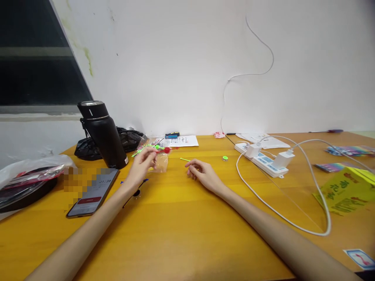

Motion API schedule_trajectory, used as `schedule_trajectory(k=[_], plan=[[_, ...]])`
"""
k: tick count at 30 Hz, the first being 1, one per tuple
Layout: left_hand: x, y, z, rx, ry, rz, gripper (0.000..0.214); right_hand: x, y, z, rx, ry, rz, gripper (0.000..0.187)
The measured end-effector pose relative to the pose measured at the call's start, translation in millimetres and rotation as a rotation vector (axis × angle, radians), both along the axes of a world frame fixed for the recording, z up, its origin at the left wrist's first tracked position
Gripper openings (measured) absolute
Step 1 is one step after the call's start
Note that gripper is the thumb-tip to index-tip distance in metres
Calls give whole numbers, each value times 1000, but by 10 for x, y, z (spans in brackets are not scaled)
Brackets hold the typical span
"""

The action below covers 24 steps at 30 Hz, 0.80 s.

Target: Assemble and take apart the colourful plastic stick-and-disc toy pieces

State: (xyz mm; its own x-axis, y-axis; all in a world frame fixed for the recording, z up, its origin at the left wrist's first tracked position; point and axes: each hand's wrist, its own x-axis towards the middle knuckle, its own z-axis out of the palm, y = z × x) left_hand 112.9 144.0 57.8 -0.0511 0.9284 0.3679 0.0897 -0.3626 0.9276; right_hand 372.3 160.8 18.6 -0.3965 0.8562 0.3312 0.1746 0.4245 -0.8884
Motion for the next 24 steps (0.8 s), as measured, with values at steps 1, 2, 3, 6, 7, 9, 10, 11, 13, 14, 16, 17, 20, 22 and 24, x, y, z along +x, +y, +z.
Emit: schedule_trajectory(k=[1, 2, 3, 6, 7, 9, 10, 11, 13, 14, 16, 17, 20, 22, 24], plan=[[-92, 34, 45, 14, 14, 77, 25, 1, 5, -4, -4, -1, 0, 22], [-188, 62, 86, 30, 51, 145, 23, 1, 9, -7, -5, -2, 0, 22], [-282, 84, 124, 48, 101, 213, 20, 0, 12, -8, -5, -6, 0, 21], [-525, 98, 218, 7, 366, 419, 15, -6, 13, -6, 3, -28, -3, 20], [-589, 88, 246, -17, 486, 464, 16, -7, 11, -4, 4, -36, -4, 20], [-696, 60, 298, -88, 690, 517, 19, -10, 6, -1, 2, -48, -4, 19], [-742, 45, 319, -113, 764, 535, 20, -11, 4, 0, 0, -50, -4, 19], [-783, 30, 336, -130, 826, 556, 20, -12, 1, 0, -3, -52, -2, 19], [-851, 1, 354, -176, 937, 600, 22, -12, -3, 0, -8, -55, -1, 19], [-875, -14, 355, -203, 983, 617, 23, -12, -5, 0, -9, -56, 0, 18], [-901, -39, 347, -251, 1062, 634, 24, -12, -7, 1, -8, -56, 2, 18], [-902, -50, 341, -261, 1094, 635, 25, -12, -7, 2, -7, -56, 2, 18], [-878, -64, 322, -270, 1174, 628, 27, -13, -6, 7, -5, -62, 4, 18], [-852, -57, 309, -271, 1201, 602, 29, -14, -7, 13, -10, -63, 2, 18], [-826, -39, 290, -261, 1227, 563, 30, -15, -10, 17, -17, -60, 4, 18]])
